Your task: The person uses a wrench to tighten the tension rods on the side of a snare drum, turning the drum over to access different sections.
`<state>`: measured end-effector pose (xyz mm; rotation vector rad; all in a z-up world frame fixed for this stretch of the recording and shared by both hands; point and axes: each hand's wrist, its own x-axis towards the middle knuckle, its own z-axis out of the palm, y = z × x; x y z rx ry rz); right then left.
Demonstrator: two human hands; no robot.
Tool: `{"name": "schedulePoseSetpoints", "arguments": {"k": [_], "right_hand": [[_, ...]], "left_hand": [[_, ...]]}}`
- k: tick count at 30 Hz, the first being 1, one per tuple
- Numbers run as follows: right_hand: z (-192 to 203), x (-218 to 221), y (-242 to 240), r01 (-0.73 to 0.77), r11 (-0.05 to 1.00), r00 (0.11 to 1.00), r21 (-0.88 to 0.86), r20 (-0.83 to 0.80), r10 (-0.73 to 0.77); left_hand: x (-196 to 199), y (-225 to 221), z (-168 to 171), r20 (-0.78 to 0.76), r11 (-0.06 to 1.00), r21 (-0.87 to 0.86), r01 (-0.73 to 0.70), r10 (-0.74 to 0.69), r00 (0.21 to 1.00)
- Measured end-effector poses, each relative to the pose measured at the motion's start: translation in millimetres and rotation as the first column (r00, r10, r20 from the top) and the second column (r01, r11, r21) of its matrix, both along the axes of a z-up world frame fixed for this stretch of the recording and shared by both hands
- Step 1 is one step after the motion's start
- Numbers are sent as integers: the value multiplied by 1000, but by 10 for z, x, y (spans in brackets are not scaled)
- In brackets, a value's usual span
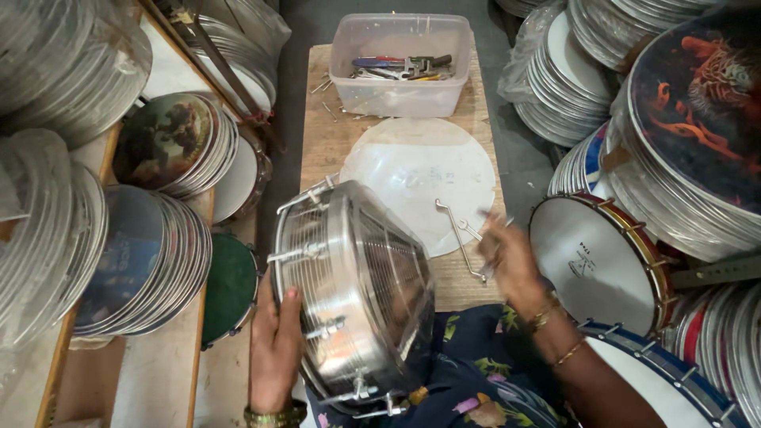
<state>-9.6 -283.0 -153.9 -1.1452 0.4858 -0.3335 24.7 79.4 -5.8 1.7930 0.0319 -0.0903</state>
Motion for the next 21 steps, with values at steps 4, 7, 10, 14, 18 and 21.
{"name": "schedulePoseSetpoints", "arguments": {"k": [4,7,10,14,18,21], "right_hand": [[-790,-59,397,-255,967,908,25,-339,248],[-1051,5,652,-321,939,818,122,-463,340],[-1296,37,783,-400,907,815,133,-401,418],[-1484,10,958,-381,883,791,275,-398,465],[-1370,31,1134,-325,917,828,233,-399,395],[-1184,71,1232,-345,919,860,193,-328,391]], "left_hand": [[-157,34,-126,22,988,-156,-4,7,1000],[-230,139,-221,54,997,-75,-17,21,998],[-198,308,-320,130,998,-26,-53,56,990],[-262,574,-551,-60,937,-283,-204,195,979],[-372,997,-1123,-18,897,-138,-421,423,906],[-317,1507,-1522,320,984,-145,-100,143,937]]}}
